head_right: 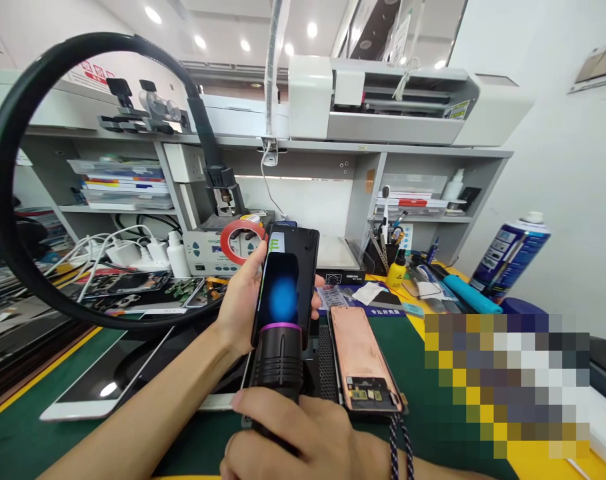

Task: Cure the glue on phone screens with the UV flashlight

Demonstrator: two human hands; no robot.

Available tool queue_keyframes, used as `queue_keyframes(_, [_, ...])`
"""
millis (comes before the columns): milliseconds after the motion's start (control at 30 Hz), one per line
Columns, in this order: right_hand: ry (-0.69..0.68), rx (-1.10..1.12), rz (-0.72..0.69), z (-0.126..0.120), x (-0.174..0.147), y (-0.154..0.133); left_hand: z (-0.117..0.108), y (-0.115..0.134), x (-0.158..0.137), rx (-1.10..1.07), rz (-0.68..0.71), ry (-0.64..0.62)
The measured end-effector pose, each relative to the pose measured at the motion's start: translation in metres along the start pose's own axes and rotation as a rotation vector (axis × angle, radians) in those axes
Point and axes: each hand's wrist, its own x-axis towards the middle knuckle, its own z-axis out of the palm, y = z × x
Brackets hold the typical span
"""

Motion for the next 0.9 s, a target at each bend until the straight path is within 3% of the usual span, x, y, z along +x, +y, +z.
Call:
queue_keyframes(333, [0.016,0.022,0.079,-0.01,0.003,0.004,0.003,-0.006,0.0,0.052,-0.031,0.088])
queue_keyframes(467, [-0.002,-0.014,-0.017,-0.019,0.006,0.008,0.005,-0.009,0.0,0.057,-0.069,0.13])
queue_keyframes(767, [0.218,-0.079,0.041,-0.009,0.001,0.008,0.005,-0.015,0.0,0.002,-0.003,0.073])
queue_keyframes(900, [0.258,-0.115,-0.104,-0.01,0.0,0.018,0.006,-0.016,-0.002,0.017,0.004,0.048])
